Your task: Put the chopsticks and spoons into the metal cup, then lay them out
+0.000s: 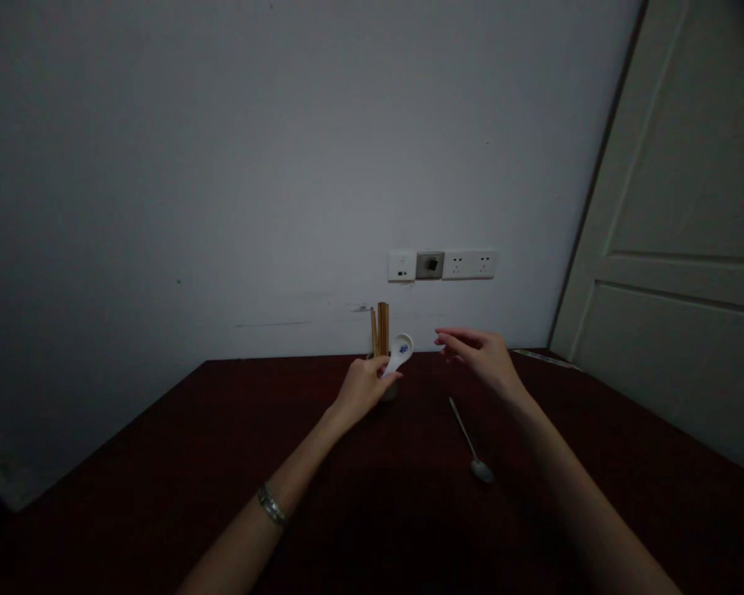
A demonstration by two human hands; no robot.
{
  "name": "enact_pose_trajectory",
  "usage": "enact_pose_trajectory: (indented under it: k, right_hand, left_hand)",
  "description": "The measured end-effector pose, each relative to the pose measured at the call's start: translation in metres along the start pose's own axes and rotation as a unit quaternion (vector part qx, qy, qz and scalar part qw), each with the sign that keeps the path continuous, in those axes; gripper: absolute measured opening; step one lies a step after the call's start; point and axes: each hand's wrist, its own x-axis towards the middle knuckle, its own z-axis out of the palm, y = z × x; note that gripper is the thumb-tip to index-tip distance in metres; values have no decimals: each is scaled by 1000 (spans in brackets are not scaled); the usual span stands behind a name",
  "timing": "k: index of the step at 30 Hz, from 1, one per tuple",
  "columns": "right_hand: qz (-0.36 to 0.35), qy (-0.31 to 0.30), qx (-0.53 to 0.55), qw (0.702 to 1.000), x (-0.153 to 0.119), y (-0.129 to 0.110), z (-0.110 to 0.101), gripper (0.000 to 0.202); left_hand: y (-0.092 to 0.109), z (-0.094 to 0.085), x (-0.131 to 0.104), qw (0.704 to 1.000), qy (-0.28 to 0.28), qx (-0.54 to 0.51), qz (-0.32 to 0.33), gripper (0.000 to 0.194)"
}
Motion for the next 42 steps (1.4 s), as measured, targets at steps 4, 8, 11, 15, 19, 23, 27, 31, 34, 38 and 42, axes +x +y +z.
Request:
enact_pose_trajectory:
  k: [4,8,11,15,19,23,27,31,34,38,42]
  right_hand:
    - [-53,-16,-65,996,-5,1,14,35]
    - [-118,-39,-124,985,-9,4,23,27]
    - [-142,-39,-152,977,-12,4,27,22]
    - [-152,-22,-190,970,-13,5,29,21]
    - [-156,-26,-245,956,-14,6,30,21]
    - [-154,-30,-302,940,-14,10,30,20]
    - [-148,-41,-327,932,-15,12,30,22]
    - [-149,-41,-340,928,-14,9,26,23]
    - [-162,-35,-351,922,-8,3,21,23]
    - [-195,-20,-387,901,14,-16,17,23]
    - [-220,-16,-436,872,42,-35,24,25]
  left_hand:
    - [1,-5,-7,997,1,78,10,27]
    - [0,-4,-11,991,-10,131,15,27]
    - [-2,-1,-12,987,-19,160,22,28]
    - [-1,0,-14,980,-31,193,34,27]
    - [1,1,-15,975,-45,214,38,25]
    - [2,3,-16,968,-72,240,33,25]
    - [4,0,-15,959,-95,264,30,31]
    - [1,-15,-9,967,-86,237,40,42]
    - [-15,-28,-2,982,-27,186,-1,49]
    - [-60,-35,5,990,51,85,-101,54]
    - [-110,-25,2,979,66,-22,-191,53]
